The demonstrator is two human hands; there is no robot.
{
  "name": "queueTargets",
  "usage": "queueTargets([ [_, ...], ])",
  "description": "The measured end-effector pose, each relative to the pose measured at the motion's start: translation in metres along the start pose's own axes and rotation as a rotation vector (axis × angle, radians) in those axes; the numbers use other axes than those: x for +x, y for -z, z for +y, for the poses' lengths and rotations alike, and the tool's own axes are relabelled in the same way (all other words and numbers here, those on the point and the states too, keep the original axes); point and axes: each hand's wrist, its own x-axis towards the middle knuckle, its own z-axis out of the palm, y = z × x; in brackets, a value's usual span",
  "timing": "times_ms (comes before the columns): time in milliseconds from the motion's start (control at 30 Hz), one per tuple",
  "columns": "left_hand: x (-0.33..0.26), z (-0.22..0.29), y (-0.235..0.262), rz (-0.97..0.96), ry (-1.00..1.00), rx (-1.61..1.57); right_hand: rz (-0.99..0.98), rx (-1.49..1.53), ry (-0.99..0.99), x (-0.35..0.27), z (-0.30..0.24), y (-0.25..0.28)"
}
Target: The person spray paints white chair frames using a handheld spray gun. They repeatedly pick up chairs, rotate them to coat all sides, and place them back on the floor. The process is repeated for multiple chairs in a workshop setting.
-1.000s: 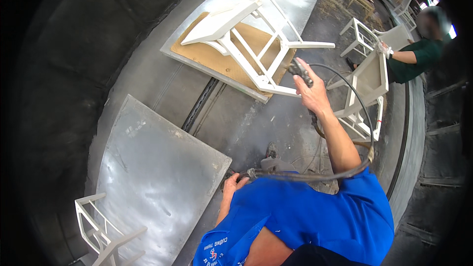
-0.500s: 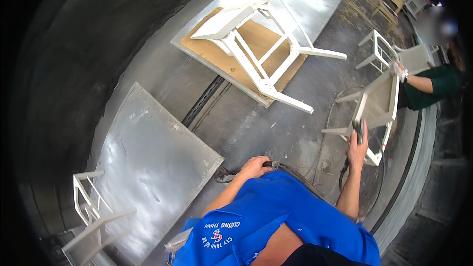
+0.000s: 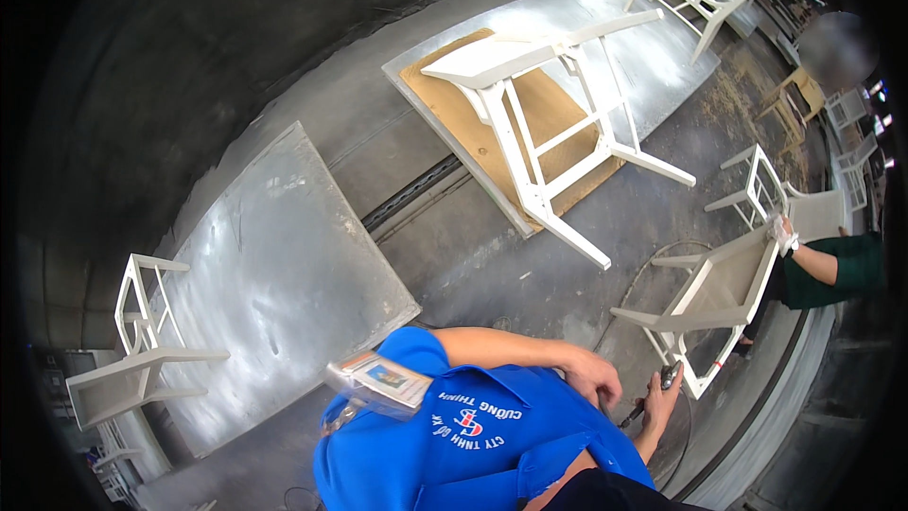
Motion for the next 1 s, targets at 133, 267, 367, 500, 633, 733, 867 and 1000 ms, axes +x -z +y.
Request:
queueTargets([
  [133,0.04,0.03,0.003,-0.158,-0.164,-0.108,-0.084,-0.323,0.311,0.026,0.015,0.012],
  [267,0.048,0.059,0.016,-0.18,-0.329,-0.122,-0.232,-0.259,0.087,0.031,-0.051,0.033],
  [367,0.029,0.065,0.033,-0.116,-0.321,-0.094,-0.209,-0.1,0.164,0.027,-0.147,0.038],
  [500,-0.015,0.037,0.073,0.115,-0.245,0.053,-0.175,0.315,0.502,0.017,-0.251,0.011],
  [633,-0.112,-0.045,0.142,0.64,-0.07,0.216,-0.366,0.428,0.776,-0.006,-0.308,0.002],
  [733,-0.23,-0.124,0.203,1.056,0.397,-0.375,-0.429,0.321,0.764,-0.022,-0.338,-0.015],
  [867,-0.386,-0.21,0.303,1.658,0.581,-0.729,-0.318,0.09,0.452,-0.035,-0.399,-0.062],
  [1000,-0.478,-0.253,0.417,1.872,0.574,-0.917,-0.368,-0.104,0.306,-0.045,-0.476,-0.1],
])
